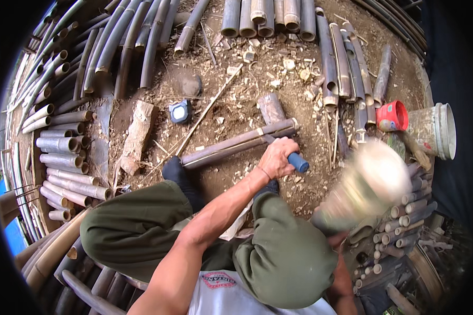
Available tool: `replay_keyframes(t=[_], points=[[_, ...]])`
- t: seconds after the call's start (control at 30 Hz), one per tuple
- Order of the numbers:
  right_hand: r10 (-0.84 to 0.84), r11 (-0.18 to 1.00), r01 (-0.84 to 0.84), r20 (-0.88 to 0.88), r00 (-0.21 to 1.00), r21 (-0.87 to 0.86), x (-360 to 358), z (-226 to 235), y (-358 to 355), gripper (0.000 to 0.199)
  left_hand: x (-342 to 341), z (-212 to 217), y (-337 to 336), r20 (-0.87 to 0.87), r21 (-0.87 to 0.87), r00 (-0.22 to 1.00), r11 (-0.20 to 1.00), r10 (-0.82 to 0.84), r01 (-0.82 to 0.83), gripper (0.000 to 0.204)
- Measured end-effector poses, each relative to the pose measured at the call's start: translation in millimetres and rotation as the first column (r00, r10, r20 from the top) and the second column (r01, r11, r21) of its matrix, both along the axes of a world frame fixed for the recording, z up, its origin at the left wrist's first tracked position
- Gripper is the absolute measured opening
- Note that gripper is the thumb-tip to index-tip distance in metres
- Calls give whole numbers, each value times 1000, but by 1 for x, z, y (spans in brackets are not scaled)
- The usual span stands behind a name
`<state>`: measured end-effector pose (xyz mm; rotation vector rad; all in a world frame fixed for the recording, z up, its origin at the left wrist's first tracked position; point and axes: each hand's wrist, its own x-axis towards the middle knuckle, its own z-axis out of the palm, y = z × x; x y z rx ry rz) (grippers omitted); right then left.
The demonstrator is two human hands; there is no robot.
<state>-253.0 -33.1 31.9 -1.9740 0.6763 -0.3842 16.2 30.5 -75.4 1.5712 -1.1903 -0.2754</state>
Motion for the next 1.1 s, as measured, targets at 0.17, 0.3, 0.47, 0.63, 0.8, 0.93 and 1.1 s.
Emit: replay_keyframes(t=[0.17,0.3,0.47,0.63,0.8,0.93,1.1], points=[[52,994,-24,-269,962,107,49,20,-13,96,11,-2,1,6,-62,998,996,68,-68,27],[-225,974,219,114,968,58,39,-18,23,96,0,-2,2,15,116,1000,993,13,-14,27],[-61,932,51,15,998,359,50,-35,-8,79,0,14,24,-19,81,990,987,142,-140,20],[154,963,-83,-274,949,255,108,-58,-3,75,6,15,61,145,30,859,866,491,-500,20],[170,955,-137,-109,979,262,124,-61,-8,79,27,27,81,-337,24,761,813,554,-581,25],[5,913,-51,114,994,405,134,-27,-45,72,43,90,67,-676,-47,590,773,442,-633,27],[-32,956,-40,240,970,290,137,24,-80,68,87,98,32,-432,38,787,881,440,-472,35]])
